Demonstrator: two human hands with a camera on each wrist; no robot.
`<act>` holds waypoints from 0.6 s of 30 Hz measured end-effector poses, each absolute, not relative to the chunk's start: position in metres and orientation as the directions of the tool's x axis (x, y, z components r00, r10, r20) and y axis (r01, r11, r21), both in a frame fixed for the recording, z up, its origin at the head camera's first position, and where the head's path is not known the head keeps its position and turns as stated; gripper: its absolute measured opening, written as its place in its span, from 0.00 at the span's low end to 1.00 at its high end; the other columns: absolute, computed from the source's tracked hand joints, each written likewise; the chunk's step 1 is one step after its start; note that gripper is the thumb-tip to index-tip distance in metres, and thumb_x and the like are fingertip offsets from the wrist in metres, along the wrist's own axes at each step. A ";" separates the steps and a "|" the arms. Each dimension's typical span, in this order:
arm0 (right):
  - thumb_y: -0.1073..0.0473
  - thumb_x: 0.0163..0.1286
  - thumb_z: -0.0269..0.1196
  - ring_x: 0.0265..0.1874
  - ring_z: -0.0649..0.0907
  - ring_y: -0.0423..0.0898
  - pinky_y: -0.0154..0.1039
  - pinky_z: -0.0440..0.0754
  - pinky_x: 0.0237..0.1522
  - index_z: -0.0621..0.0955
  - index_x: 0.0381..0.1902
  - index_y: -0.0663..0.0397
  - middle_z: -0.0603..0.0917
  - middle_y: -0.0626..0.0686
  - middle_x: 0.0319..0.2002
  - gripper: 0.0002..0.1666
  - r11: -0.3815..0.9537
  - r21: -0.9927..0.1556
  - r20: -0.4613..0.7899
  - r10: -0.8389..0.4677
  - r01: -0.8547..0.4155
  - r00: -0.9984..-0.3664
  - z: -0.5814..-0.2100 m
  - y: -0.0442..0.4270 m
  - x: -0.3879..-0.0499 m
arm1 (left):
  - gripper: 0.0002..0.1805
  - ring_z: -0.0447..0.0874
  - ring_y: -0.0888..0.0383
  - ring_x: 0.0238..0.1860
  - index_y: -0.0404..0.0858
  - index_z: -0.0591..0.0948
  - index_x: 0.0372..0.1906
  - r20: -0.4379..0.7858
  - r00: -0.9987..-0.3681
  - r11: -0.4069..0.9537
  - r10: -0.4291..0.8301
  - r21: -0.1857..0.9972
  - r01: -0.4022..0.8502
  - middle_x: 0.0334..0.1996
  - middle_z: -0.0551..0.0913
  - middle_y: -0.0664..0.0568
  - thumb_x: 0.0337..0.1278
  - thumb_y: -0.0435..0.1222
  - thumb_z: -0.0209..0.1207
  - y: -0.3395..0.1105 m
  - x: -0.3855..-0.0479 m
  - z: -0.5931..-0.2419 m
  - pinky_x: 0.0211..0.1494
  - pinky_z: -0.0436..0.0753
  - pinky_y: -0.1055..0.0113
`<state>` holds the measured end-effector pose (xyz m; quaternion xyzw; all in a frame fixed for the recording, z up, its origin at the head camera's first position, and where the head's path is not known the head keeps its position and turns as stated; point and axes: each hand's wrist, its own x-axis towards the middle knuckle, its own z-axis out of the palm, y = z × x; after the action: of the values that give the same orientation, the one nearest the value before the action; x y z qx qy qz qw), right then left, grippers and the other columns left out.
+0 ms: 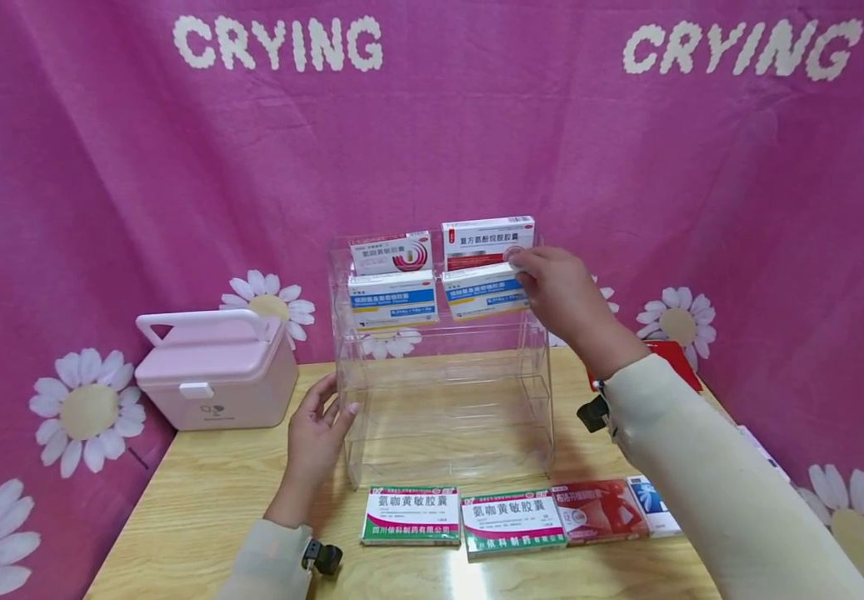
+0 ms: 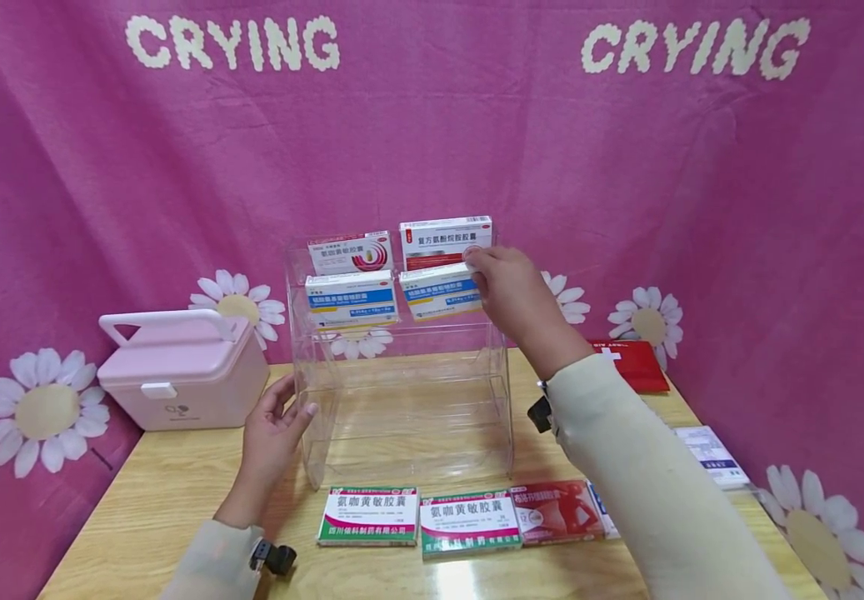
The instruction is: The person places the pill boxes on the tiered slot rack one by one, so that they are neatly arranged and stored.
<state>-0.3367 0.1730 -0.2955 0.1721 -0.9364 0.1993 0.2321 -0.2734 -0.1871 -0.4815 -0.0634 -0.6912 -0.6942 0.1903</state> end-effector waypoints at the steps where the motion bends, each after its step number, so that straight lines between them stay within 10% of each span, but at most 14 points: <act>1: 0.67 0.81 0.63 0.67 0.82 0.63 0.61 0.84 0.74 0.83 0.71 0.55 0.84 0.62 0.69 0.24 0.864 -0.279 0.511 -0.237 -0.420 -0.827 -0.296 0.173 -0.337 | 0.33 0.79 0.57 0.69 0.25 0.73 0.75 0.351 -0.920 0.033 -0.177 0.936 0.351 0.70 0.77 0.30 0.65 0.17 0.66 -0.187 -0.273 -0.482 0.74 0.82 0.69; 18: 0.65 0.79 0.66 0.57 0.84 0.64 0.62 0.87 0.66 0.84 0.66 0.58 0.89 0.64 0.58 0.20 0.869 -0.199 0.556 -0.280 -0.452 -0.783 -0.310 0.173 -0.340 | 0.33 0.80 0.59 0.69 0.25 0.73 0.75 0.355 -0.920 -0.004 -0.169 0.933 0.360 0.71 0.75 0.29 0.65 0.16 0.65 -0.187 -0.272 -0.483 0.74 0.82 0.70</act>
<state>-0.3396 0.1725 -0.3099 0.1967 -0.9300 0.1631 0.2642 -0.2725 -0.1872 -0.4835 -0.0705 -0.6802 -0.7051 0.1875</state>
